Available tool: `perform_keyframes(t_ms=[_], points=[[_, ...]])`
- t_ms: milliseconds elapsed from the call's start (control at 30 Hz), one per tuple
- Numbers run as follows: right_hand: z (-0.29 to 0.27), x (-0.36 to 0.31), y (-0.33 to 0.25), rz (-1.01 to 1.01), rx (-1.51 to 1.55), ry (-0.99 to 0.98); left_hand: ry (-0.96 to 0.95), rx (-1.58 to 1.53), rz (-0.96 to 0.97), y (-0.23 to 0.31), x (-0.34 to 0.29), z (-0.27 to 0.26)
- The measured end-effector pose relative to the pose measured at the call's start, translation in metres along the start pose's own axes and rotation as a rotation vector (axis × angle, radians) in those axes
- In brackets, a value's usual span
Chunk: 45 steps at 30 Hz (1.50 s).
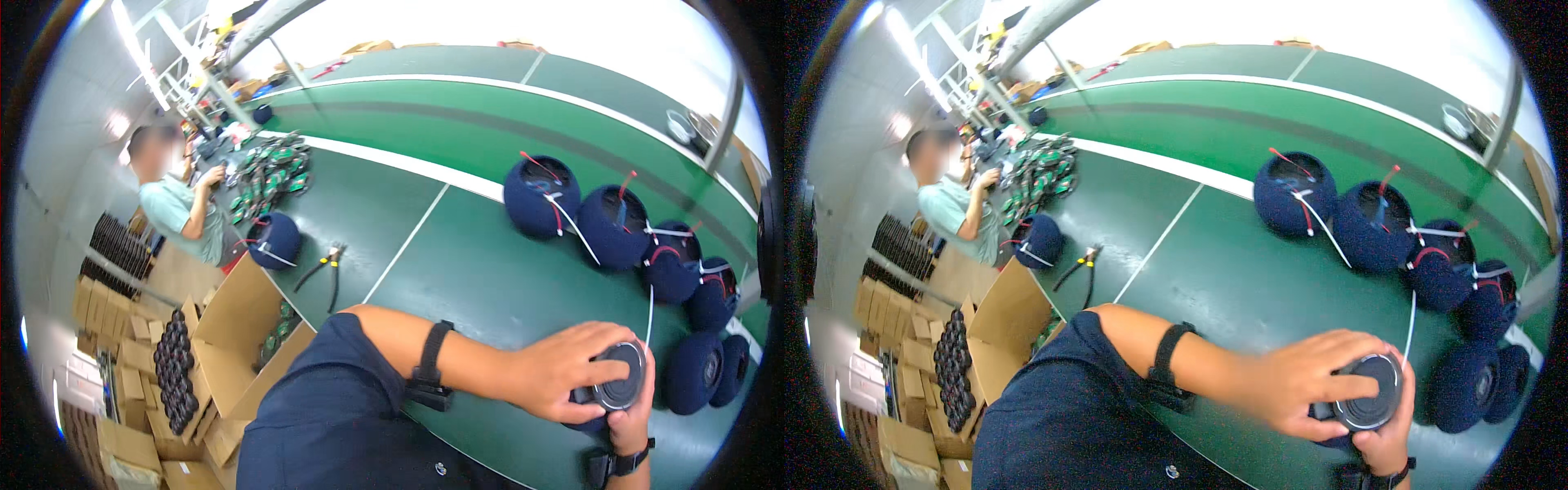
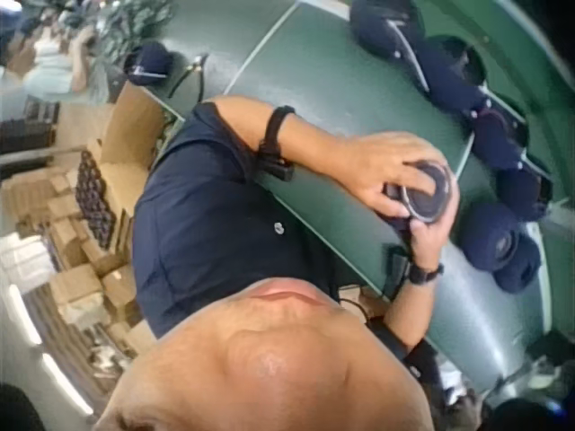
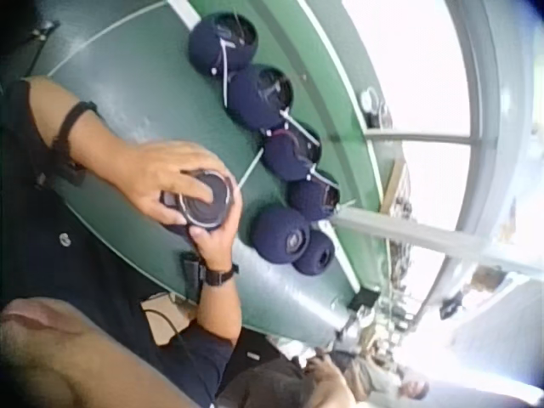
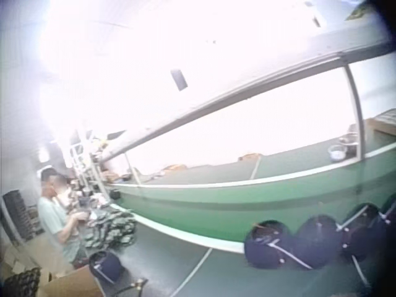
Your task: Assembling blue spherical smart speakers by connecting internal components and circuit boards.
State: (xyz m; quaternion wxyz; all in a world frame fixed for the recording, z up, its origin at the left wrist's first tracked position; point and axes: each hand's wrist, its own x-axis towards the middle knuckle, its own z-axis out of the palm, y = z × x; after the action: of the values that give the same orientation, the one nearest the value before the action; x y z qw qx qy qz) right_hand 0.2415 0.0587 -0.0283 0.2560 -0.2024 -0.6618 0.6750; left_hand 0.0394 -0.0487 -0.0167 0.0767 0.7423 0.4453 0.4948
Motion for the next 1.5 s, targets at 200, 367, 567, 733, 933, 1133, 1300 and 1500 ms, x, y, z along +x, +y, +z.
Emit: perform_keyframes(t_ms=[200, 367, 567, 733, 933, 1133, 1300, 1500], points=[[-0.002, 0.006, 0.014, -0.05, -0.015, 0.01, 0.042, -0.049, 0.024, 0.0, -0.004, 0.001], [-0.009, -0.001, 0.004, -0.068, -0.139, -0.016, 0.025, -0.069, 0.049, -0.003, -0.001, 0.007], [-0.009, 0.005, 0.012, -0.074, -0.152, -0.044, 0.041, -0.073, 0.027, -0.002, -0.005, 0.003], [-0.015, 0.005, 0.018, -0.112, -0.205, -0.022, 0.042, -0.068, 0.042, -0.001, -0.002, 0.003], [-0.02, 0.007, 0.023, -0.135, -0.267, -0.029, 0.06, -0.077, 0.048, -0.001, 0.0, 0.003], [-0.02, 0.007, 0.022, -0.135, -0.273, -0.032, 0.081, -0.055, 0.066, -0.003, -0.002, 0.003], [-0.026, 0.01, 0.033, -0.142, -0.225, -0.032, 0.103, -0.049, 0.072, -0.005, -0.002, 0.008], [-0.022, 0.008, 0.019, -0.161, -0.215, -0.045, 0.112, -0.051, 0.082, -0.003, 0.0, 0.011]])
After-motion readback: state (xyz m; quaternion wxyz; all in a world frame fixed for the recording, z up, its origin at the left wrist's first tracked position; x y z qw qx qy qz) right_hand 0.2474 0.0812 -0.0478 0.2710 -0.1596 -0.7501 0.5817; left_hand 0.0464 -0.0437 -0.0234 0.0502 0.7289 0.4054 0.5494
